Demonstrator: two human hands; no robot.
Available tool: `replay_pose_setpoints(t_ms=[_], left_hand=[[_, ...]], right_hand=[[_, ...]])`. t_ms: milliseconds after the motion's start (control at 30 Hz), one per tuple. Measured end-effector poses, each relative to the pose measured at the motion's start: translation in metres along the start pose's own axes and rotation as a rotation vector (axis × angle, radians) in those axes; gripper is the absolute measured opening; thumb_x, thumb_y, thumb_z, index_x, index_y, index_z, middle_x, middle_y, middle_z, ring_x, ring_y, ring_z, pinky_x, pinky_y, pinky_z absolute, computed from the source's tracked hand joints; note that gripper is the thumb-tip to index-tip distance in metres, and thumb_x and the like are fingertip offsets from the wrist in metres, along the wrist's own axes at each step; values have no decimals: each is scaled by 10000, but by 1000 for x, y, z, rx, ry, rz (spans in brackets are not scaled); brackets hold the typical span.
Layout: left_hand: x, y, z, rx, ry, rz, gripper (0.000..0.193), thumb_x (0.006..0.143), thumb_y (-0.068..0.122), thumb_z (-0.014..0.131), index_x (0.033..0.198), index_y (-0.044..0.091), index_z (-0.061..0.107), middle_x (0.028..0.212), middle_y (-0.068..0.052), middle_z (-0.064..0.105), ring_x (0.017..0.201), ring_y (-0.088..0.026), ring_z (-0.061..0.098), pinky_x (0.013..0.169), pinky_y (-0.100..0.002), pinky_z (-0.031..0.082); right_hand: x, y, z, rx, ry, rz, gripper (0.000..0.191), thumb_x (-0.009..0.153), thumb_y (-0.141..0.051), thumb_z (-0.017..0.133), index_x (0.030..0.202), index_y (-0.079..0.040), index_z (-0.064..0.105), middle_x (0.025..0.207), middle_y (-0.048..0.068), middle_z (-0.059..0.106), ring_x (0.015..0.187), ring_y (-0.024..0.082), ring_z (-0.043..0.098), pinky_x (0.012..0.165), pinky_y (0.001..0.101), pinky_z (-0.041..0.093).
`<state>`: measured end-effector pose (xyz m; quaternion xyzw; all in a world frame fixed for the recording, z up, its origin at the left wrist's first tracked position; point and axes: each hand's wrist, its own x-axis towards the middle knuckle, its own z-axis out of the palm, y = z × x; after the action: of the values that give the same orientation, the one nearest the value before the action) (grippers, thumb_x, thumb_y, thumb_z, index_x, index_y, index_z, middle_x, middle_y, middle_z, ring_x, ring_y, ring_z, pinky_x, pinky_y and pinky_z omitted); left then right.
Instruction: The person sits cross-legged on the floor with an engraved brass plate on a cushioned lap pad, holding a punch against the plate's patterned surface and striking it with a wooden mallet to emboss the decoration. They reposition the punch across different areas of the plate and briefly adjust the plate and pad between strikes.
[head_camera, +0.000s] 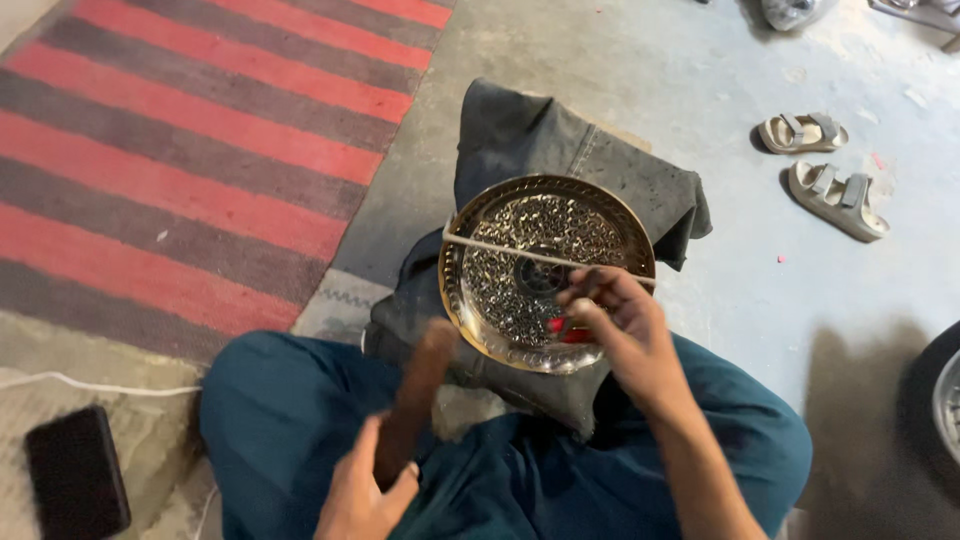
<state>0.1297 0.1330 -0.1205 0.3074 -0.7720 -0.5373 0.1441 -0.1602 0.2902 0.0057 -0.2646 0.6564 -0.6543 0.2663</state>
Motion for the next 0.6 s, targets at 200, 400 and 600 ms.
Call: replay_pose_setpoints(t_ms=[200,400,600], left_hand=[[19,52,-11,-362,183,82,436,819,9,707,1218,42,532,930,-101,668,838,-161,664,766,-335,559],[52,84,2,-530,252,571,368,914,-110,668,1191,52,489,1090,-75,620,1052,-163,657,1042,-349,534],[72,91,-6,-268,144,422,371,882,-11,728,1199,73,554,1010,-126,713,933,-215,732,885,-356,595]], right_hand=[[4,22,23,-288,5,-112,252,936,-9,681,1186,-4,651,1042,61,758,959,133,730,839,298,602],[18,35,40,-399,-30,-261,204,946,26,689,1150,26,696,1051,73,778,1014,124,742,913,266,599],[25,36,49,-514,-10,-318,224,941,44,671,1163,13,683,1056,79,793,1000,126,759,876,265,610]])
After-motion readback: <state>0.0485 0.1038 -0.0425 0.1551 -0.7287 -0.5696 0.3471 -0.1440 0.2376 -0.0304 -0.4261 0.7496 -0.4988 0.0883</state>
